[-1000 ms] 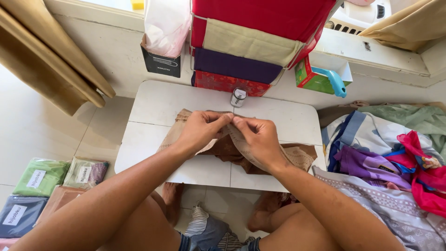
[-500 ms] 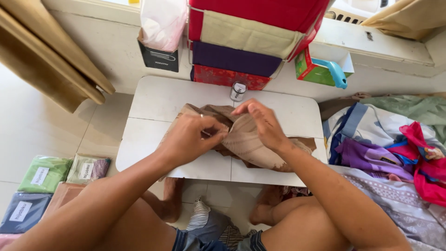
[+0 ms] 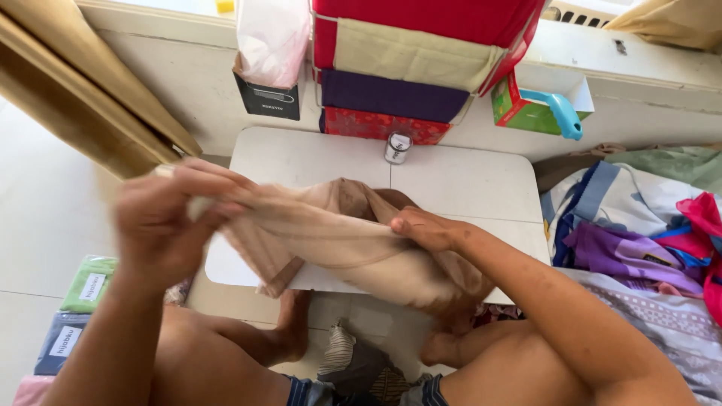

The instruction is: A person cleans a brown patterned fabric using a lint roller and then folds it neatly on a small table.

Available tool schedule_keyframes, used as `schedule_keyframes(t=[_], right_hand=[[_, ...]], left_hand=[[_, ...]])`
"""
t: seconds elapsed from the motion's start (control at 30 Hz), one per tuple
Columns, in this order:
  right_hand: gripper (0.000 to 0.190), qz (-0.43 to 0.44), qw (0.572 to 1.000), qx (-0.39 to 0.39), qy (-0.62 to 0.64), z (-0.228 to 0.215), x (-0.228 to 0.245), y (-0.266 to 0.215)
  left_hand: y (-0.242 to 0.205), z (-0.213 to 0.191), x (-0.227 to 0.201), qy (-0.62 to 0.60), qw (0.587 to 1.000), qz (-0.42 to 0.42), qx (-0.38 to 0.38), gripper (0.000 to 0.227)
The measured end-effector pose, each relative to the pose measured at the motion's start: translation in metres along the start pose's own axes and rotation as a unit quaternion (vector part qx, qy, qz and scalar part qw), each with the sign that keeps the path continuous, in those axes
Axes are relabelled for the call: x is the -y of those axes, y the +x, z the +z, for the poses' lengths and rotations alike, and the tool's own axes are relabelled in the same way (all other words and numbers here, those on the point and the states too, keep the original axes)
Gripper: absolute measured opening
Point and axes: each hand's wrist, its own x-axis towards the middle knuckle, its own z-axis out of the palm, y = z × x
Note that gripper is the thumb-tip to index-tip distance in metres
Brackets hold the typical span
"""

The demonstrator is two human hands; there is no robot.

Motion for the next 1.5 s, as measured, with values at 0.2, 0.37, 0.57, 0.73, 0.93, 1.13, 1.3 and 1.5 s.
schedule_keyframes(t=[0.2, 0.37, 0.57, 0.73, 0.93, 1.13, 1.3, 1.5], right_hand=[[0.096, 0.162, 0.957, -0.031, -0.239, -0.048, 0.047, -0.017], [0.067, 0.096, 0.918, -0.17, -0.345, -0.1, 0.043, -0.065], [0.043, 0.042, 0.874, -0.282, -0.394, -0.136, 0.131, -0.119], [0.024, -0.077, 0.887, -0.305, -0.339, -0.139, 0.191, -0.152], [0.032, 0.032, 0.878, -0.276, -0.389, -0.125, 0.203, -0.163], [0.024, 0.068, 0.912, -0.244, -0.322, -0.105, 0.164, -0.156], [0.028, 0.064, 0.909, -0.134, -0.39, -0.058, 0.129, -0.128], [0.024, 0.072, 0.666, -0.264, -0.694, -0.056, 0.079, -0.102]], left_hand=[[-0.019, -0.054, 0.032, -0.032, 0.973, -0.042, -0.227, 0.014], [-0.006, -0.081, 0.05, 0.085, 0.961, -0.053, -0.256, 0.009], [0.05, -0.097, 0.052, 0.16, 0.956, -0.034, -0.244, 0.017], [0.072, -0.114, 0.079, 0.139, 0.968, -0.006, -0.21, 0.041], [0.06, -0.094, 0.103, 0.084, 0.968, -0.068, -0.228, 0.023], [0.046, -0.067, 0.083, 0.165, 0.94, -0.167, -0.248, 0.026], [0.035, -0.08, 0.117, 0.083, 0.949, -0.139, -0.271, 0.003], [0.029, -0.085, 0.124, 0.142, 0.941, -0.15, -0.267, 0.012]])
